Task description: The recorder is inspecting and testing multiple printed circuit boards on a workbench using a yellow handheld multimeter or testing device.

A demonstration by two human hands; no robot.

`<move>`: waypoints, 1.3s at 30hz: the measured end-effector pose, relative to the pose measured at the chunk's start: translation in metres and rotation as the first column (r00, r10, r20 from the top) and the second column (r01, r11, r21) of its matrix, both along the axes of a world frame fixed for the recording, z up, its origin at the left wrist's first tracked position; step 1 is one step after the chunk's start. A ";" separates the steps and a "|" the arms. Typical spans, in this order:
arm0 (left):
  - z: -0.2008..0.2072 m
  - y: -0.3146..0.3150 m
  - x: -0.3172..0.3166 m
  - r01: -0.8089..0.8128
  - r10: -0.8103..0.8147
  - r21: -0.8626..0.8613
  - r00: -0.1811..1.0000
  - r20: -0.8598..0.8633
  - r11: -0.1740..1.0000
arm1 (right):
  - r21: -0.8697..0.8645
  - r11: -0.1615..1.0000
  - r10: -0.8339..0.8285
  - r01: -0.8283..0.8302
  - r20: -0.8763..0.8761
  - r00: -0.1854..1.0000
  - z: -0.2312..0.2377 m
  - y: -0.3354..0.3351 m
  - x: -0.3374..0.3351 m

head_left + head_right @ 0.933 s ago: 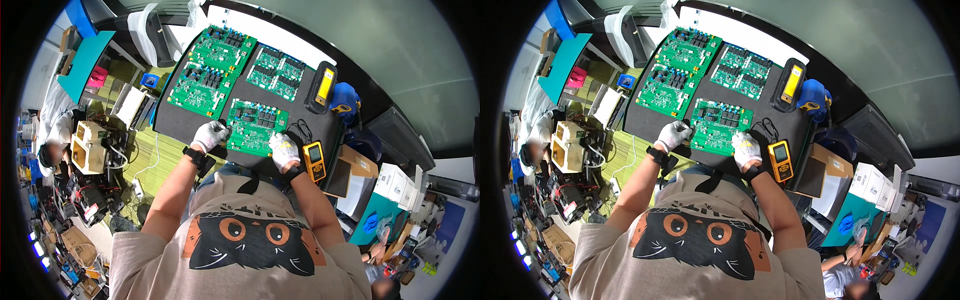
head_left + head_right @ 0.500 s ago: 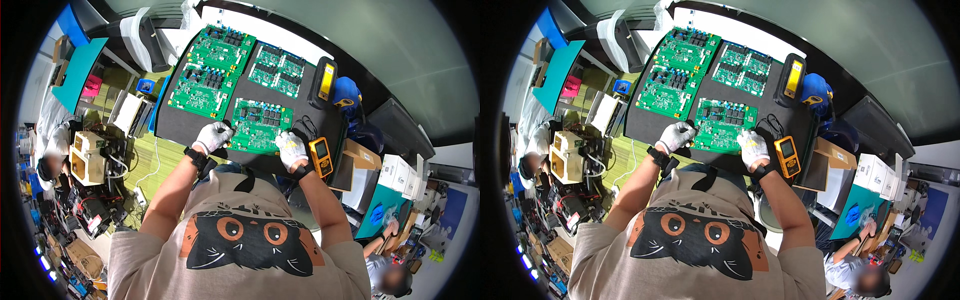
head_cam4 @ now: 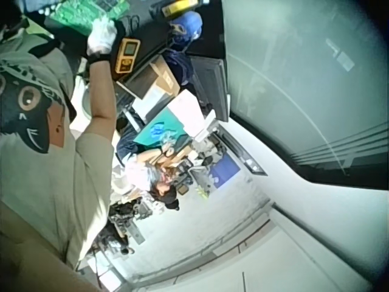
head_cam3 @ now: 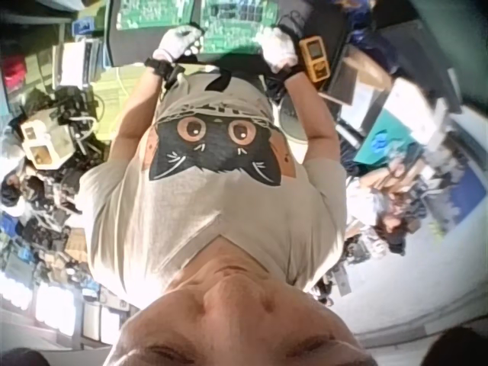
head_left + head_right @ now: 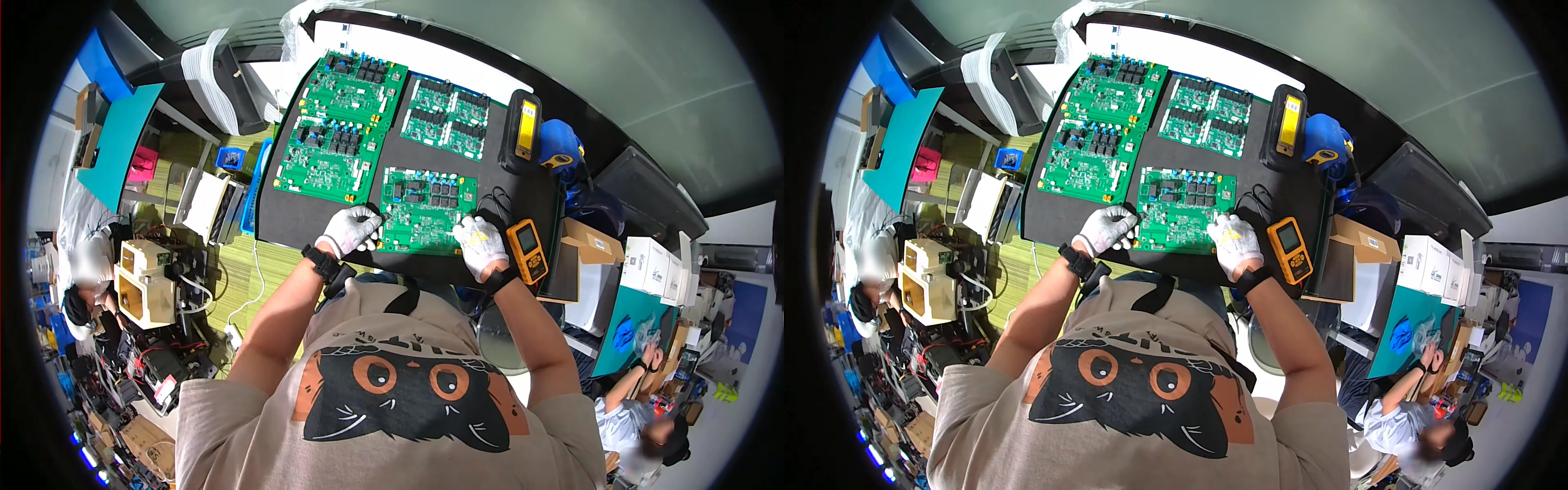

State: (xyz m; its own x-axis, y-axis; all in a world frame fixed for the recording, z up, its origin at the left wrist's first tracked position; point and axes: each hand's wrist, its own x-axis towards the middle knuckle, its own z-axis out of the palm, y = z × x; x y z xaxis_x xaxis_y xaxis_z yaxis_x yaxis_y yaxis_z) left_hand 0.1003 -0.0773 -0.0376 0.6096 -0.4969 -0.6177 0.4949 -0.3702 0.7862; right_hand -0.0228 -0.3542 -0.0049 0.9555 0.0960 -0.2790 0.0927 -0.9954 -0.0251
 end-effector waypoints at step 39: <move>-0.008 -0.003 -0.008 -0.066 0.066 -0.002 0.995 0.071 0.998 | 0.275 0.950 -0.167 0.146 0.057 0.984 -0.028 -0.007 -0.014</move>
State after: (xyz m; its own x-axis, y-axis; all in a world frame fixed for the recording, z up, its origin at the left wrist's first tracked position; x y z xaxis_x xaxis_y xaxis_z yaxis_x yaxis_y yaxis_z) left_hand 0.0921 -0.0802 -0.0453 0.6832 -0.4539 -0.5721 0.4613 -0.3390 0.8199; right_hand -0.0366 -0.3610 -0.0328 0.9824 0.0043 -0.1869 -0.0514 -0.9550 -0.2921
